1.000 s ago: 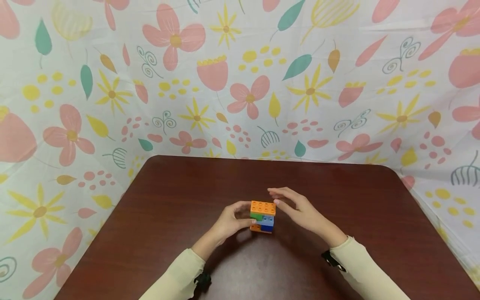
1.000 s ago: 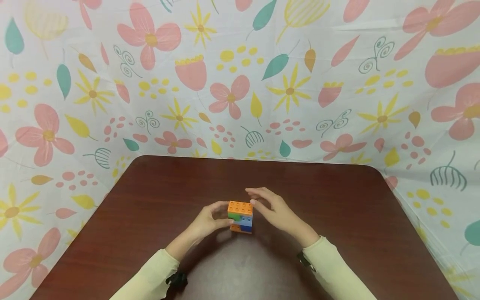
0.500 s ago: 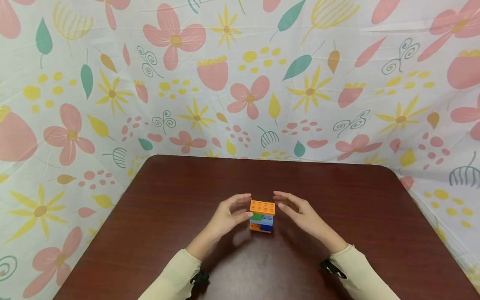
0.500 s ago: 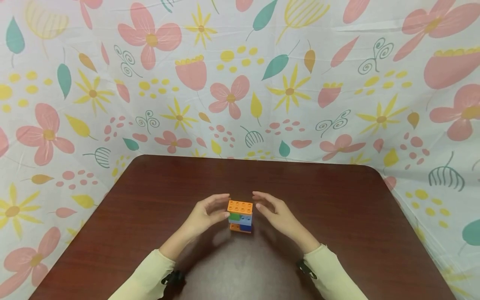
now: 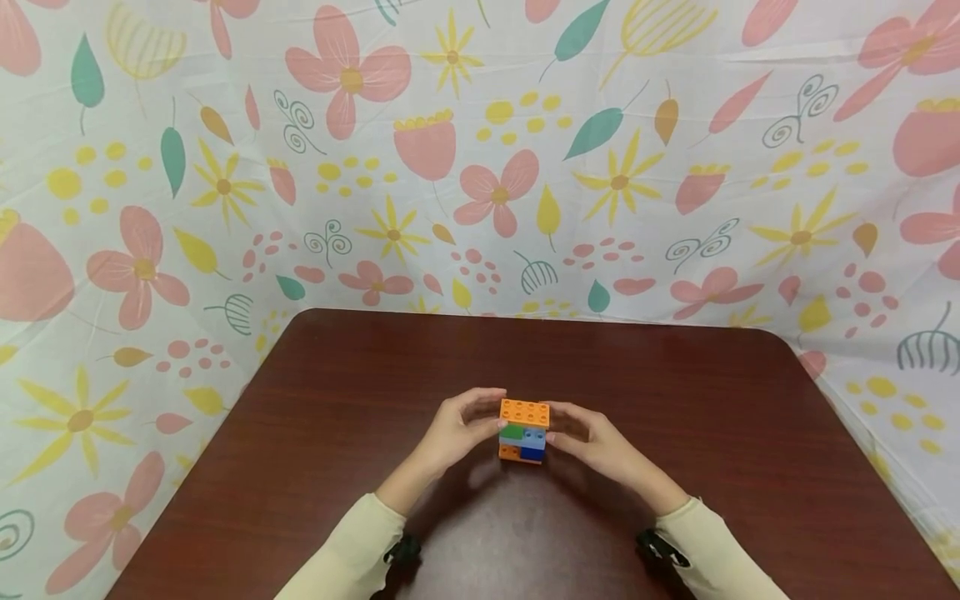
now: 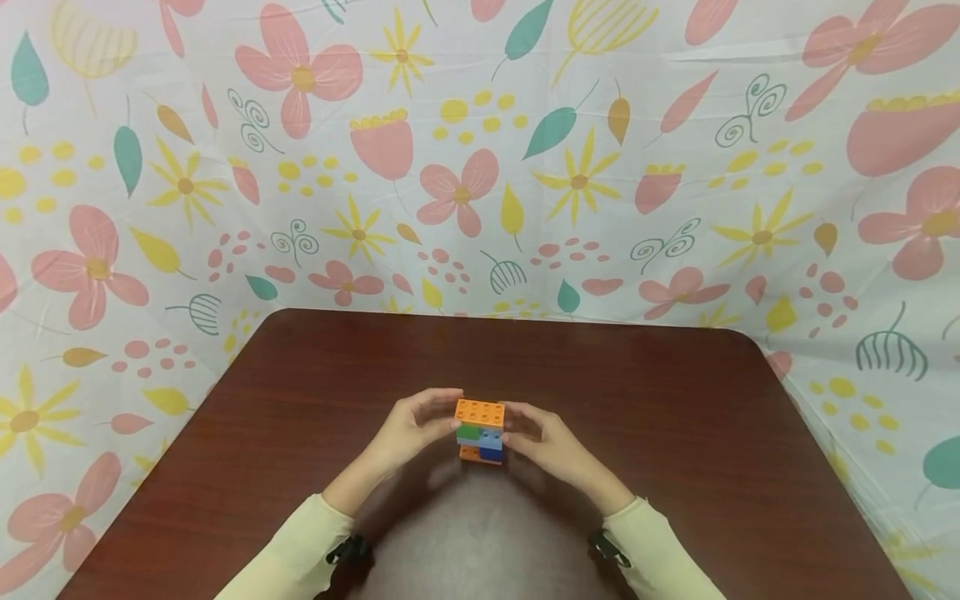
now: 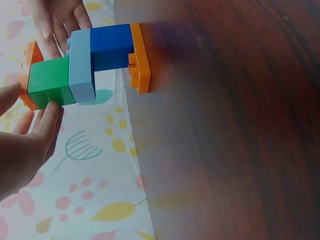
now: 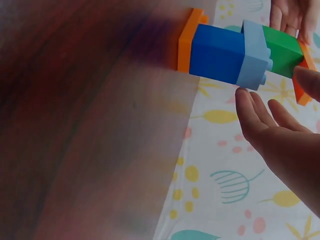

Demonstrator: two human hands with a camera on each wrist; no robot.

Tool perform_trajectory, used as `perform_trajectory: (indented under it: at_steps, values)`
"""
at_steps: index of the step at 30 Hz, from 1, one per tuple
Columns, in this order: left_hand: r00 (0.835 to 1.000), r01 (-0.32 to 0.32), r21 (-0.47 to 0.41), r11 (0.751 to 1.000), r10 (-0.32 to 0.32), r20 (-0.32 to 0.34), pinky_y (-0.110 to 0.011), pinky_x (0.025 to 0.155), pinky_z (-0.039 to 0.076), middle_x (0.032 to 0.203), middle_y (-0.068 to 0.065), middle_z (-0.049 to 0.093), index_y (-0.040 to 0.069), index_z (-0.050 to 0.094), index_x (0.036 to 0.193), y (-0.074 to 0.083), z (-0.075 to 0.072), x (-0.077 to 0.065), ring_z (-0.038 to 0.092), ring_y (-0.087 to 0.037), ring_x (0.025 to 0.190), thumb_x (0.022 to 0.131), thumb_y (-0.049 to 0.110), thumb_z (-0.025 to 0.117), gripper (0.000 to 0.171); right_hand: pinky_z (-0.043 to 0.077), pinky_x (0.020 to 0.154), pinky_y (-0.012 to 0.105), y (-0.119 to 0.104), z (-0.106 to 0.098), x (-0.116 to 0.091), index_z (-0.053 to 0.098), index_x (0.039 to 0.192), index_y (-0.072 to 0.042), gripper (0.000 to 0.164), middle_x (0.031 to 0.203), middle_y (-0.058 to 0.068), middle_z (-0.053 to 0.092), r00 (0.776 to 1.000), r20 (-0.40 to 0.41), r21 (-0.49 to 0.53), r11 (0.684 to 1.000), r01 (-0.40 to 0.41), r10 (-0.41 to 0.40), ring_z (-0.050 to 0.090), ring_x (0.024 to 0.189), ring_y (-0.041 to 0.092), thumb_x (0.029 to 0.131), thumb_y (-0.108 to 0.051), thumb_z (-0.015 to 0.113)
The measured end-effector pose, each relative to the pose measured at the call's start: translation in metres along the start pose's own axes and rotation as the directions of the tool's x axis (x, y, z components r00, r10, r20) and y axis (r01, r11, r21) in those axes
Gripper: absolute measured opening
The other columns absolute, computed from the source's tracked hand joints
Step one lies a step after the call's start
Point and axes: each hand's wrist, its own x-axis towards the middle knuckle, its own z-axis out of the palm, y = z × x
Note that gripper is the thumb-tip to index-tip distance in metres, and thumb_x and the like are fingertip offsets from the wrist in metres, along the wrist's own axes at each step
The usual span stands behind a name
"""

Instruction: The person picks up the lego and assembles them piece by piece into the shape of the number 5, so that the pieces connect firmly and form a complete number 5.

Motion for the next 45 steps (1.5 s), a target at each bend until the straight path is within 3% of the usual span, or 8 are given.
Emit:
perform_trajectory:
  at_steps: [4, 10, 15, 22, 32, 40, 45]
  values:
    - [1.000, 0.021, 0.005, 1.000, -0.021, -0.003, -0.034, 0.086, 0.053, 0.125, -0.020, 0.059, -0.001, 0.059, 0.126, -0.005, 0.001, 0.001, 0.057, -0.038, 0.115, 0.090, -0.002, 0.064, 0.037, 0.051, 0.090, 0.034, 0.000, 0.003, -0.001, 0.047, 0.138, -0.001, 0.051, 0.132, 0.020, 0.054, 1.000, 0.021, 0.006, 1.000, -0.020, 0.020, 0.056, 0.117, 0.034, 0.093, -0.019, 0.065]
    - [1.000, 0.011, -0.019, 1.000, -0.011, 0.006, -0.035, 0.085, 0.054, 0.126, -0.019, 0.058, -0.002, 0.057, 0.128, -0.029, -0.001, 0.011, 0.057, -0.037, 0.115, 0.089, -0.002, 0.065, 0.040, 0.051, 0.091, 0.041, 0.006, 0.005, 0.002, 0.052, 0.131, 0.000, 0.048, 0.125, 0.018, 0.058, 1.000, 0.003, -0.043, 0.999, -0.012, 0.012, 0.058, 0.114, 0.034, 0.089, -0.015, 0.070]
    - [1.000, 0.000, -0.014, 1.000, 0.000, 0.012, -0.033, 0.085, 0.054, 0.124, -0.015, 0.060, 0.002, 0.059, 0.127, -0.039, -0.002, 0.013, 0.058, -0.032, 0.114, 0.090, 0.004, 0.067, 0.039, 0.053, 0.087, 0.037, 0.012, 0.007, 0.003, 0.055, 0.125, 0.001, 0.042, 0.118, 0.017, 0.061, 1.000, -0.010, -0.056, 0.998, -0.012, 0.011, 0.061, 0.109, 0.032, 0.088, -0.012, 0.071]
    - [1.000, -0.022, 0.018, 1.000, 0.022, 0.015, -0.031, 0.084, 0.054, 0.119, -0.011, 0.063, 0.004, 0.061, 0.125, -0.041, -0.003, 0.016, 0.060, -0.026, 0.111, 0.089, 0.008, 0.069, 0.037, 0.054, 0.083, 0.033, 0.013, 0.010, 0.003, 0.057, 0.121, 0.000, 0.037, 0.115, 0.016, 0.063, 0.999, -0.031, -0.055, 0.998, -0.012, 0.010, 0.063, 0.105, 0.030, 0.088, -0.013, 0.071]
    - [1.000, -0.007, 0.067, 0.998, 0.009, -0.020, -0.034, 0.083, 0.054, 0.120, -0.014, 0.062, 0.004, 0.060, 0.127, -0.034, -0.001, 0.023, 0.060, -0.029, 0.108, 0.091, 0.008, 0.066, 0.036, 0.054, 0.083, 0.031, 0.009, 0.007, 0.004, 0.056, 0.124, 0.002, 0.037, 0.118, 0.018, 0.062, 0.999, -0.046, -0.026, 0.999, -0.019, 0.017, 0.062, 0.108, 0.031, 0.092, -0.014, 0.067]
    - [1.000, -0.011, 0.068, 0.998, 0.013, -0.024, -0.035, 0.084, 0.054, 0.119, -0.019, 0.062, -0.002, 0.059, 0.126, 0.000, 0.001, 0.019, 0.060, -0.034, 0.107, 0.092, 0.005, 0.064, 0.034, 0.054, 0.083, 0.032, 0.009, 0.004, 0.006, 0.056, 0.128, 0.001, 0.040, 0.120, 0.017, 0.062, 0.994, -0.090, -0.030, 0.997, -0.066, 0.063, 0.062, 0.108, 0.031, 0.093, -0.016, 0.065]
    - [0.999, -0.007, 0.063, 0.998, 0.010, -0.045, -0.033, 0.084, 0.054, 0.118, -0.018, 0.063, -0.002, 0.060, 0.125, 0.005, 0.002, 0.023, 0.060, -0.034, 0.106, 0.092, 0.007, 0.064, 0.034, 0.054, 0.085, 0.037, 0.005, 0.003, 0.005, 0.055, 0.129, 0.001, 0.043, 0.123, 0.018, 0.060, 0.986, -0.133, -0.011, 0.995, -0.099, 0.097, 0.061, 0.109, 0.031, 0.093, -0.020, 0.065]
